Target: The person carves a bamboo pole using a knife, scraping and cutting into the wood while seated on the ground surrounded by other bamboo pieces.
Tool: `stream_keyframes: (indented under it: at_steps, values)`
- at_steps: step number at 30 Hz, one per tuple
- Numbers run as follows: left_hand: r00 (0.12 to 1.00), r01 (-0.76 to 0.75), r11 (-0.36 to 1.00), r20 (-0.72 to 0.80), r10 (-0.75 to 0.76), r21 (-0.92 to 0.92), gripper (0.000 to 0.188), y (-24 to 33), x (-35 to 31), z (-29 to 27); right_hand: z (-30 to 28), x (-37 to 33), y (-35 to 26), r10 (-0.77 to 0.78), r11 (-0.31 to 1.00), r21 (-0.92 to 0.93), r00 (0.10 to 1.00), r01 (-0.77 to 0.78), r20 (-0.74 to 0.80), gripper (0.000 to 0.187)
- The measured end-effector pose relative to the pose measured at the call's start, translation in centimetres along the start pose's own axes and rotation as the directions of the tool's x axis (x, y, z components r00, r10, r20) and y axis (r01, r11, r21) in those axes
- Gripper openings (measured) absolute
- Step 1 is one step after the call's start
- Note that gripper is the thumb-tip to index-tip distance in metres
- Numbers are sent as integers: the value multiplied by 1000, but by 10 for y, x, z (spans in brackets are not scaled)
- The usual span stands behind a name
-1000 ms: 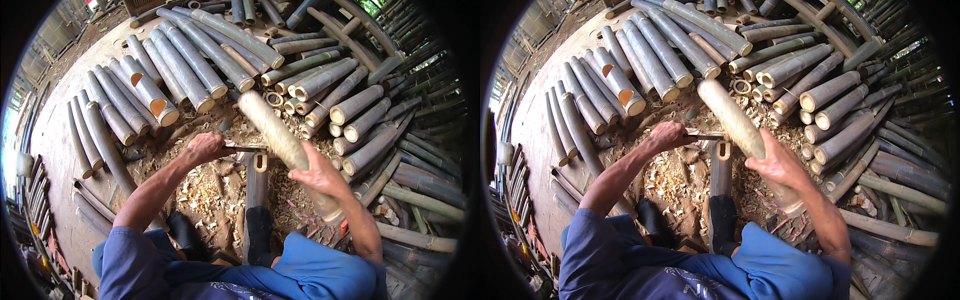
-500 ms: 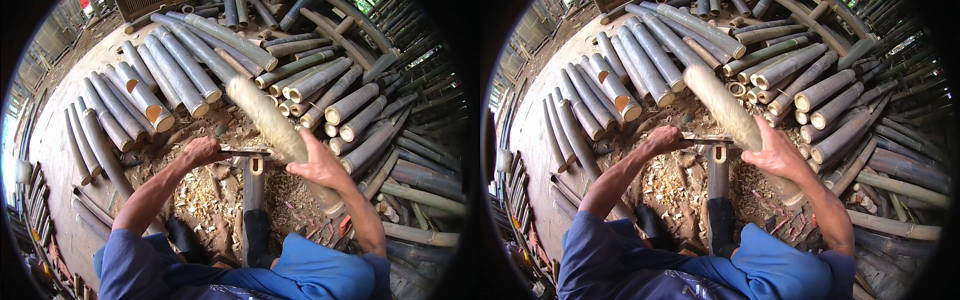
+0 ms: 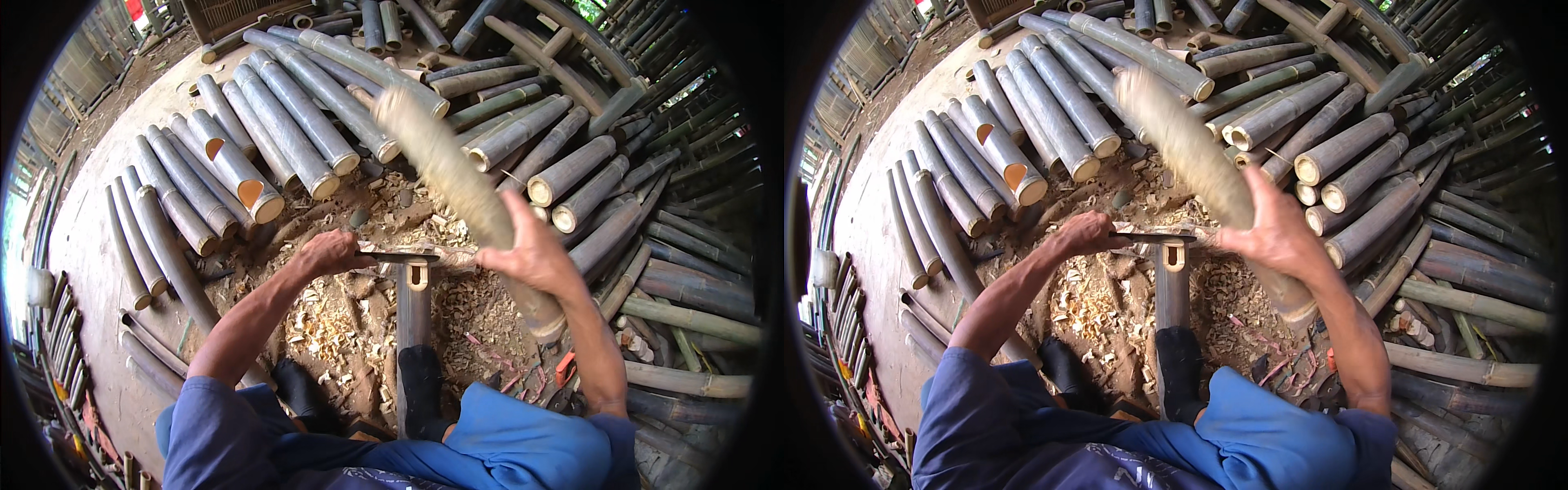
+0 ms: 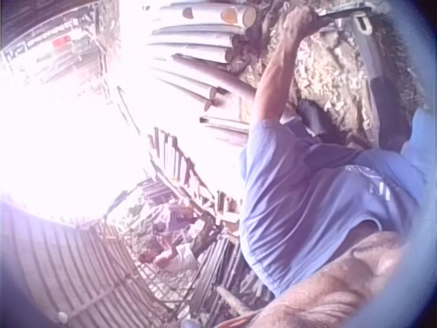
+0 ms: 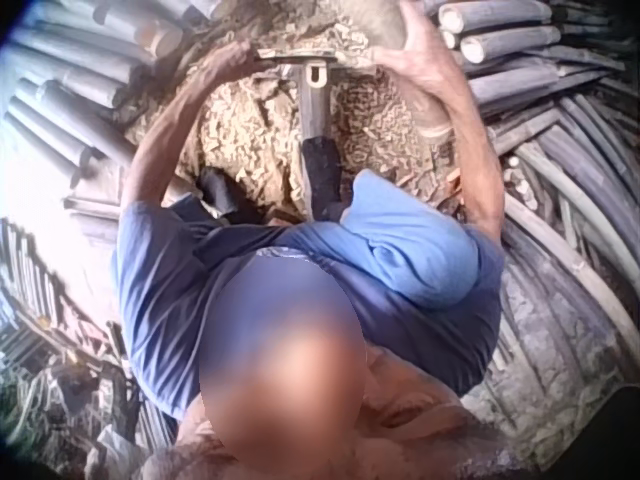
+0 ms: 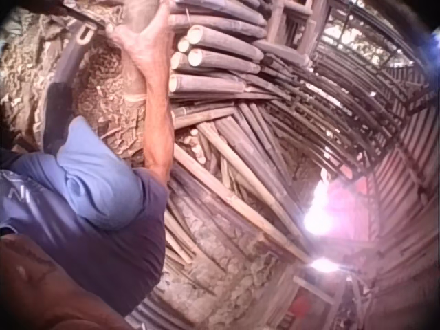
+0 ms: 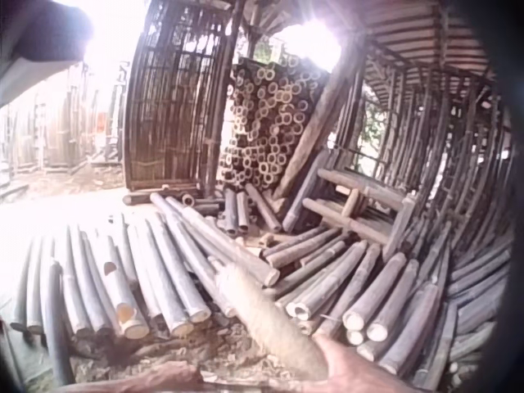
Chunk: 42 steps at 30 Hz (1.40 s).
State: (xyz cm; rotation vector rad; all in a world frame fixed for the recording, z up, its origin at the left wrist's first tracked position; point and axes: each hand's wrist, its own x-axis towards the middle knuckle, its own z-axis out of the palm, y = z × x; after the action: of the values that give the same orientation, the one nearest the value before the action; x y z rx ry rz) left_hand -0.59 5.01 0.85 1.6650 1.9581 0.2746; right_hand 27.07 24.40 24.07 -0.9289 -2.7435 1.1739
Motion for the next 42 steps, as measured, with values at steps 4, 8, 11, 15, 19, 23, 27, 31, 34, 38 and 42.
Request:
stream_keyframes:
  at_steps: [4,8,11,15,19,23,27,31,34,38,42]
  values:
    - [998,22,996,60,-27,82,68,12,11,-1,38,6,36,-237,953,79,882,292,-407,64]
    - [995,32,999,93,-29,-30,72,6,18,3,74,-9,79,68,976,-216,985,-32,161,66]
    - [986,55,998,161,-49,-32,75,-5,16,7,36,10,48,202,959,-259,918,-115,341,62]
    - [983,55,998,180,-46,-41,79,-6,18,0,-5,15,14,67,997,-38,997,-66,24,69]
    - [984,28,999,178,-21,-36,78,2,22,-2,60,3,65,-234,971,-45,886,236,-400,71]
    - [967,68,994,249,-45,-84,74,3,30,2,91,-15,79,178,971,-201,957,-132,230,63]
    - [869,243,959,472,-150,-143,64,2,34,-7,51,2,65,195,981,-53,944,-188,267,84]
    - [751,377,895,644,-145,-238,52,-14,34,-11,28,-2,70,13,890,455,999,-34,49,107]
    - [868,222,966,478,-135,-130,45,-22,19,6,40,-7,82,60,751,657,998,-61,23,102]
    - [992,106,975,41,-116,196,39,27,-11,22,42,-34,115,229,743,628,970,-230,84,98]
    - [939,-50,964,-315,135,263,37,49,-54,43,55,-48,130,234,827,525,972,-202,4,90]
